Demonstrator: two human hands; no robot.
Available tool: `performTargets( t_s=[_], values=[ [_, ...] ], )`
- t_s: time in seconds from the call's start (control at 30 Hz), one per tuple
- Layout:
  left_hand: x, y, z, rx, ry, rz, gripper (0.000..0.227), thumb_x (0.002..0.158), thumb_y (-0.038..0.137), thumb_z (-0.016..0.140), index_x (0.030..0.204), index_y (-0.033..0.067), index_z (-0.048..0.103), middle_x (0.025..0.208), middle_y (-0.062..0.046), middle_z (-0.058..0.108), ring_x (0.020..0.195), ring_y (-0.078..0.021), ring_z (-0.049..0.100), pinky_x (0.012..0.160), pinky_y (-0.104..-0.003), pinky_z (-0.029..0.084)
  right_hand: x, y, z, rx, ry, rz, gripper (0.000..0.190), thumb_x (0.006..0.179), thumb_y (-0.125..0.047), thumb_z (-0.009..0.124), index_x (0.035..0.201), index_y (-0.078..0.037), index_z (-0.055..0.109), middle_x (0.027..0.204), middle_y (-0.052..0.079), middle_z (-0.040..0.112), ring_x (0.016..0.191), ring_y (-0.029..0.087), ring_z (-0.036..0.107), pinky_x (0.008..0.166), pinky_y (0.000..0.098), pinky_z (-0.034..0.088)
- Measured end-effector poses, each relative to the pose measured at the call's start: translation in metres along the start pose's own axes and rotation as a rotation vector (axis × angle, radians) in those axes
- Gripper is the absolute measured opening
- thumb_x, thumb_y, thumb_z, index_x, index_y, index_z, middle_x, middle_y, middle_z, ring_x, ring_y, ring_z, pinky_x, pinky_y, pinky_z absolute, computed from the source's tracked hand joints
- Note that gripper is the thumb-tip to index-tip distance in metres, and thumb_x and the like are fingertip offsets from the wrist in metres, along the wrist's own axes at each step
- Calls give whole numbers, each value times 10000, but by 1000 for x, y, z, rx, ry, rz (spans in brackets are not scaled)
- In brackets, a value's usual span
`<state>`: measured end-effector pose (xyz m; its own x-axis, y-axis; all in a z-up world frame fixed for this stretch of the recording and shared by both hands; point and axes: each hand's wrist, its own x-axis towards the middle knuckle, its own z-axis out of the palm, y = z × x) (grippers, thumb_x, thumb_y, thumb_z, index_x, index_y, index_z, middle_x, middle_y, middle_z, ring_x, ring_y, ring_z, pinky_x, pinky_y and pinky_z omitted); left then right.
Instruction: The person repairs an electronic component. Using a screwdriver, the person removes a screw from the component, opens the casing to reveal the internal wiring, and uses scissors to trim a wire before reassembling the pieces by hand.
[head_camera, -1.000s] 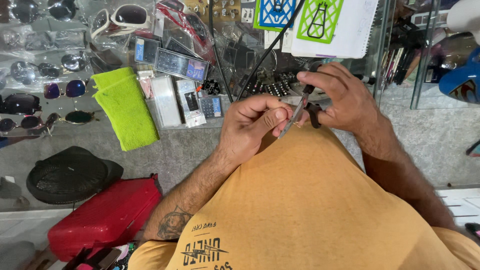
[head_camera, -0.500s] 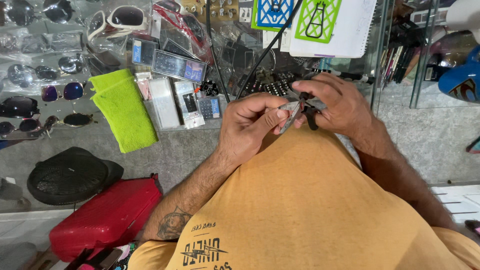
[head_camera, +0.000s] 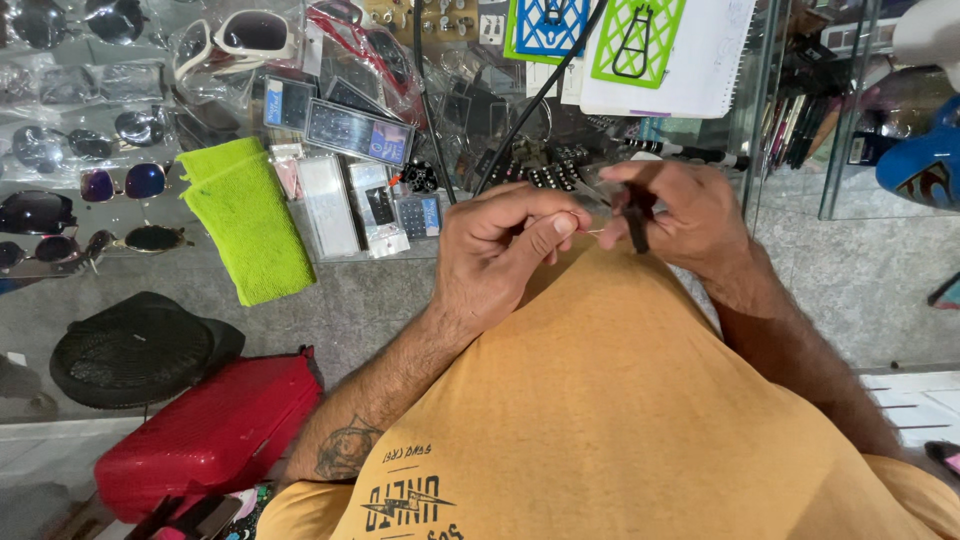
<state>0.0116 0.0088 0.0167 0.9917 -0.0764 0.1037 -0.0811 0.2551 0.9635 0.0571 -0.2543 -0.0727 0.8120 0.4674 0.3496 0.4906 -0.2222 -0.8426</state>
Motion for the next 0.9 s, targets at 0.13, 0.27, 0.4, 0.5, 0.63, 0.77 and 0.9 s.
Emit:
performTargets(
  t_s=[0.13, 0.27, 0.4, 0.5, 0.63, 0.77, 0.9],
  values=[
    [-1, 8, 2, -9, 14, -20, 73, 1047, 59, 770, 1054, 25, 834, 726, -68, 683, 674, -119, 702, 651, -295, 621, 0, 8, -16, 22, -39, 72, 1040, 652, -413, 1099, 1443, 106, 668, 905, 165, 755, 761, 301, 750, 682, 431, 614],
    [-3, 12, 0, 175, -34, -32, 86, 1069, 126, 753, 1063, 77, 822, 815, -24, 722, 726, -115, 655, 702, -297, 556, 21, -23, -39, -293, -263, -42, 1012, 784, -588, 957, 1531, 12, 630, 1212, 235, 715, 1035, 423, 693, 850, 545, 595],
    [-3, 16, 2, 406, -75, 38, 101, 1083, 137, 730, 1101, 91, 818, 921, -21, 782, 756, -125, 620, 714, -302, 520, 16, -24, -50, -554, -393, -34, 960, 829, -701, 886, 1563, -114, 693, 1286, 157, 712, 1195, 368, 695, 857, 517, 627],
    [-5, 9, 3, 419, -63, 94, 93, 1064, 57, 742, 1122, 71, 813, 1044, -85, 846, 875, -183, 800, 797, -317, 652, 14, -18, -52, -534, -390, -64, 897, 859, -652, 925, 1562, -150, 684, 1284, 148, 697, 1150, 347, 697, 800, 486, 614],
    [-5, 8, 3, 435, -69, 91, 82, 1057, 57, 745, 1081, 69, 822, 944, -69, 813, 776, -174, 725, 723, -322, 569, 17, -21, -47, -508, -367, -120, 825, 898, -571, 972, 1535, -132, 688, 1226, 136, 709, 1071, 329, 708, 770, 463, 606],
    [-7, 7, 4, 445, -66, 88, 80, 1054, 65, 754, 1070, 94, 827, 845, -39, 729, 729, -163, 653, 670, -326, 500, 15, -17, -44, -463, -358, -154, 685, 956, -408, 947, 1521, -117, 691, 1196, 136, 723, 1037, 347, 722, 837, 486, 613],
    [-7, 10, 4, 420, -79, 67, 110, 1060, 90, 751, 1132, 53, 825, 1123, -124, 855, 971, -223, 842, 852, -328, 666, 14, -21, -40, -419, -338, -166, 751, 907, -496, 983, 1473, -83, 712, 1165, 141, 734, 992, 339, 725, 810, 480, 603]
  ],
)
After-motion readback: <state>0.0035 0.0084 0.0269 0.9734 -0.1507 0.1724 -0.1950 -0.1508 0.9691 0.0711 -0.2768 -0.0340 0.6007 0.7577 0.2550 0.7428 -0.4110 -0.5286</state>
